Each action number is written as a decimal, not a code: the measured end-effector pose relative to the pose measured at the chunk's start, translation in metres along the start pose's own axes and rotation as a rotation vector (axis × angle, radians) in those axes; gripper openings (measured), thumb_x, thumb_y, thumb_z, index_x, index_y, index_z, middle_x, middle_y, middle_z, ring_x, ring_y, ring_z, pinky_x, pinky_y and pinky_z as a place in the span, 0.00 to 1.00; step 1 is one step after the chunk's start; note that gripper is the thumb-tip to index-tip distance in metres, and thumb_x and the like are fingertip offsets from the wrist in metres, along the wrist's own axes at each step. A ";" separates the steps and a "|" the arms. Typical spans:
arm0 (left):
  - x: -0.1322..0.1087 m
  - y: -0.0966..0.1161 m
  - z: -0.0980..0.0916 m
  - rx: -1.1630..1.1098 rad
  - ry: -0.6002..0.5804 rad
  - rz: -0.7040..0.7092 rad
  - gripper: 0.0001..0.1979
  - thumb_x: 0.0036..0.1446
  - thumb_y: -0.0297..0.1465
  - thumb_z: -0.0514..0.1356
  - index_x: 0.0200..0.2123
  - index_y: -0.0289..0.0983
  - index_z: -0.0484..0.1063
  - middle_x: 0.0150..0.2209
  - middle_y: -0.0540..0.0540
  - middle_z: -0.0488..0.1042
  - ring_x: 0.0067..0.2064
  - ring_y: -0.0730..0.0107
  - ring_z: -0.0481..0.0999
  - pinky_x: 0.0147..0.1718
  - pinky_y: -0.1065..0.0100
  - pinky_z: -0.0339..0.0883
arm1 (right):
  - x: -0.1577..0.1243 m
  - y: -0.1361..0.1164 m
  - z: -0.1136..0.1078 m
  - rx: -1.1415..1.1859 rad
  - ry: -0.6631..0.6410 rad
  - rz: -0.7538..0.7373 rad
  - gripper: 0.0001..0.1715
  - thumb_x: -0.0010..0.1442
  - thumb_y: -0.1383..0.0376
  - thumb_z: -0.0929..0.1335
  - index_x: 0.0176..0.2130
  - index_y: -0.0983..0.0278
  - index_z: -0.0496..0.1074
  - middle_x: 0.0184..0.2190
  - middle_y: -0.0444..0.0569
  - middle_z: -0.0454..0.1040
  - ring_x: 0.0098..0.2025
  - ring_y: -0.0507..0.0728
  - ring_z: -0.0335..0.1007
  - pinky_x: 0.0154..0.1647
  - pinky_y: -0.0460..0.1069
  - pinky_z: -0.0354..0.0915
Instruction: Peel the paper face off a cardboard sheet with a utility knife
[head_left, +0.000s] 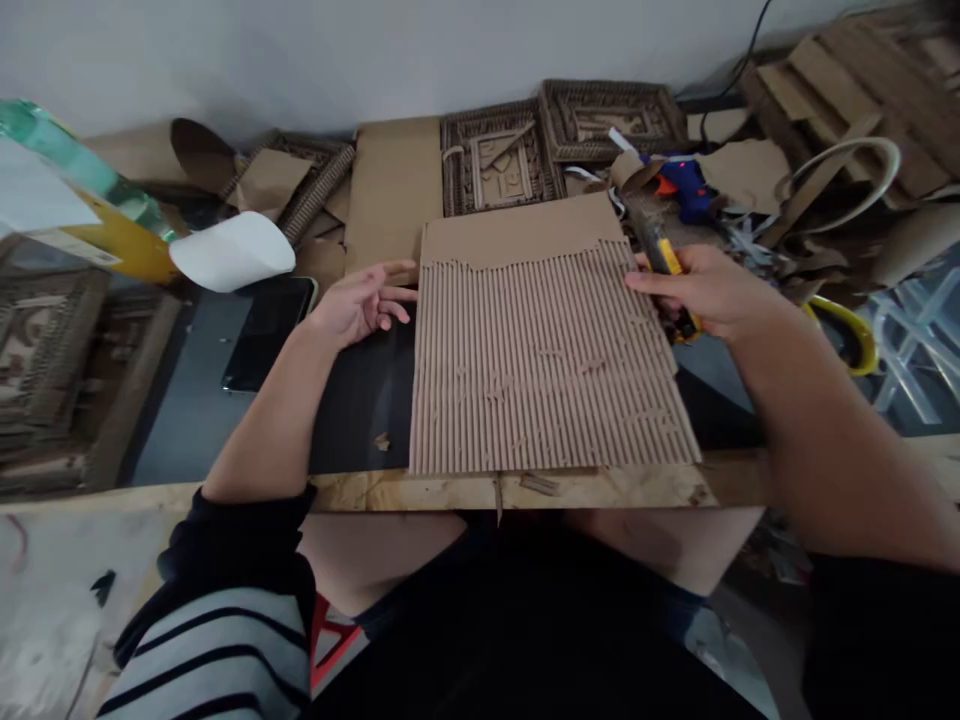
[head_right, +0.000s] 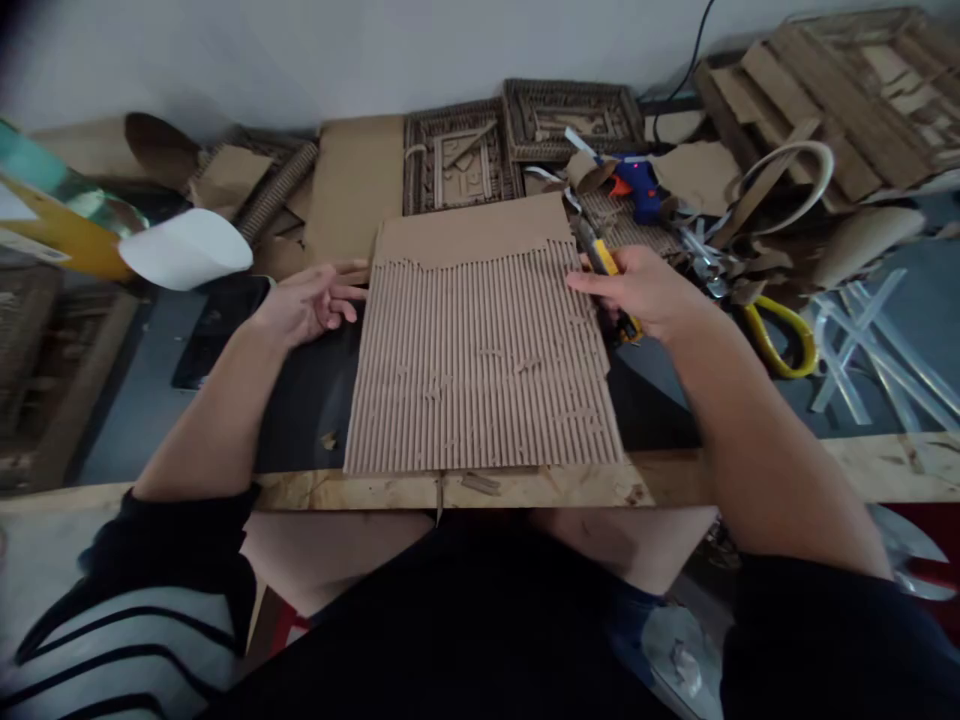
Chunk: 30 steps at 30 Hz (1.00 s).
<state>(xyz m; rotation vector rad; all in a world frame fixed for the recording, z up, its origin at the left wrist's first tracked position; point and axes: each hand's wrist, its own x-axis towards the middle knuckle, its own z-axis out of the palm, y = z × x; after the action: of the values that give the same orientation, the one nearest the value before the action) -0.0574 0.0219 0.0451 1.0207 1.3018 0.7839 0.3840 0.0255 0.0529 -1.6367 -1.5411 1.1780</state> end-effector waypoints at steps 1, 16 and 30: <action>0.004 -0.001 0.000 -0.018 0.047 0.031 0.16 0.71 0.39 0.66 0.54 0.34 0.79 0.34 0.43 0.86 0.24 0.71 0.81 0.17 0.78 0.66 | -0.002 0.000 0.000 -0.097 -0.004 -0.008 0.11 0.63 0.62 0.79 0.40 0.62 0.76 0.23 0.40 0.67 0.24 0.53 0.59 0.29 0.52 0.60; 0.001 -0.034 0.045 0.267 0.050 0.185 0.37 0.46 0.45 0.83 0.53 0.39 0.72 0.33 0.46 0.84 0.29 0.58 0.84 0.26 0.65 0.76 | -0.013 0.006 0.034 -0.798 0.280 -0.475 0.29 0.76 0.44 0.65 0.60 0.61 0.76 0.52 0.61 0.83 0.48 0.72 0.81 0.44 0.61 0.71; -0.016 -0.049 0.092 0.012 0.135 0.391 0.32 0.52 0.54 0.78 0.46 0.44 0.66 0.35 0.50 0.82 0.34 0.61 0.85 0.32 0.63 0.78 | -0.032 -0.001 0.051 -0.884 0.075 -0.666 0.31 0.81 0.46 0.63 0.71 0.55 0.76 0.59 0.58 0.80 0.50 0.66 0.80 0.38 0.54 0.69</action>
<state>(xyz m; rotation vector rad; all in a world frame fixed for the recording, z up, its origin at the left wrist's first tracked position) 0.0271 -0.0262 0.0037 1.2705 1.2361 1.1580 0.3404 -0.0133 0.0378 -1.3770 -2.4719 0.0497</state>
